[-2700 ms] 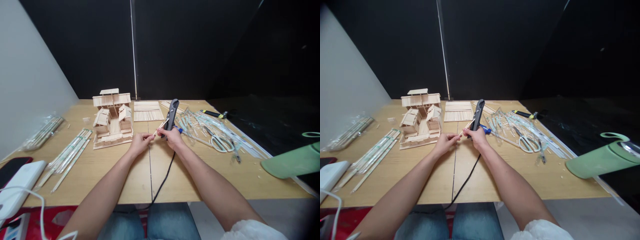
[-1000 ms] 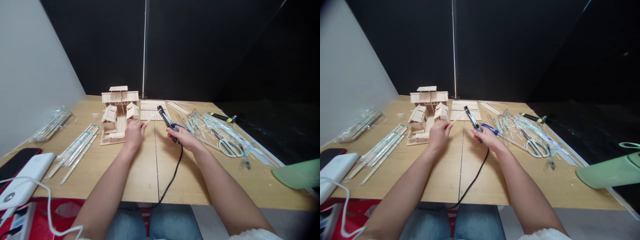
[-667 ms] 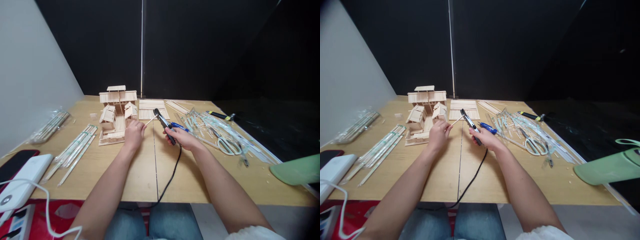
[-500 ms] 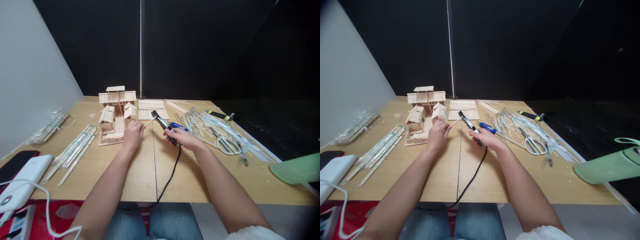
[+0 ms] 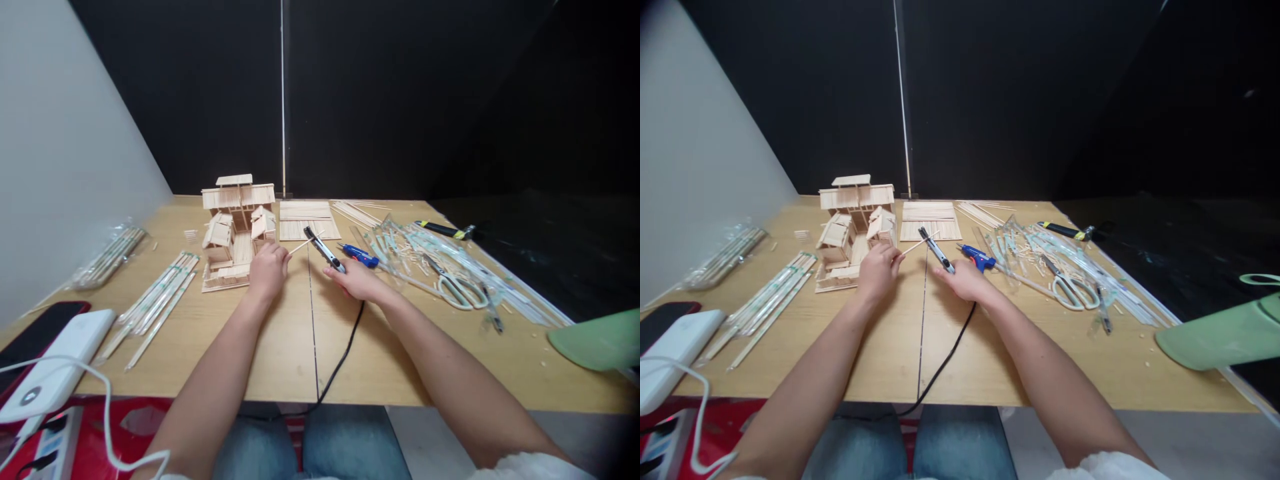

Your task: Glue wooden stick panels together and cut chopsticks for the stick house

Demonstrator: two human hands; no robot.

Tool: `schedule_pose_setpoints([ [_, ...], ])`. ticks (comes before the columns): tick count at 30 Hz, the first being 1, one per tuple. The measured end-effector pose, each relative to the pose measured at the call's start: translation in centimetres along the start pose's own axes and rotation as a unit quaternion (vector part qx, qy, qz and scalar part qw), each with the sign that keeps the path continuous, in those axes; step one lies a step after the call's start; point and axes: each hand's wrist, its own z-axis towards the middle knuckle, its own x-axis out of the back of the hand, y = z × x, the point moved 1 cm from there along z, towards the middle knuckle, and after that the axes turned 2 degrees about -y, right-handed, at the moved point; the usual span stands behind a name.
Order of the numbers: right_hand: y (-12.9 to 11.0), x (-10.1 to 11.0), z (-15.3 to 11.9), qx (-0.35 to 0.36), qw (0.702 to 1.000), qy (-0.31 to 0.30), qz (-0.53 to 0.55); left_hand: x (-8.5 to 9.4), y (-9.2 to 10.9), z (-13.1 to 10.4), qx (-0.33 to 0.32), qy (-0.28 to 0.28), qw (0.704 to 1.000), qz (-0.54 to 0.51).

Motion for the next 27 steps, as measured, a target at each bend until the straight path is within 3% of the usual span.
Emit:
schedule_pose_setpoints([
  [6,2.5,0.0,-1.8,-0.026,0.998,0.020,-0.056,-0.2,2.5,-0.5,-0.016,-0.093,0.995,0.013],
  [10,4.5,0.5,-3.9,-0.085,0.995,-0.048,-0.019,-0.8,4.7,-1.3,-0.031,-0.173,0.984,0.023],
  [14,5.2,0.2,-4.9,-0.139,0.983,-0.117,0.033,-0.9,5.5,-1.7,-0.026,-0.246,0.969,0.015],
  [18,5.7,-0.5,-5.1,-0.180,0.976,-0.115,0.052,-1.0,5.5,-1.7,-0.012,-0.291,0.956,-0.017],
  [23,5.7,0.9,-4.2,-0.178,0.977,-0.105,0.052,-1.3,5.1,-1.7,0.014,-0.269,0.960,-0.078],
  [27,4.0,2.4,-2.2,-0.106,0.993,-0.036,-0.040,-1.2,4.1,-1.1,0.124,-0.149,0.957,-0.216],
])
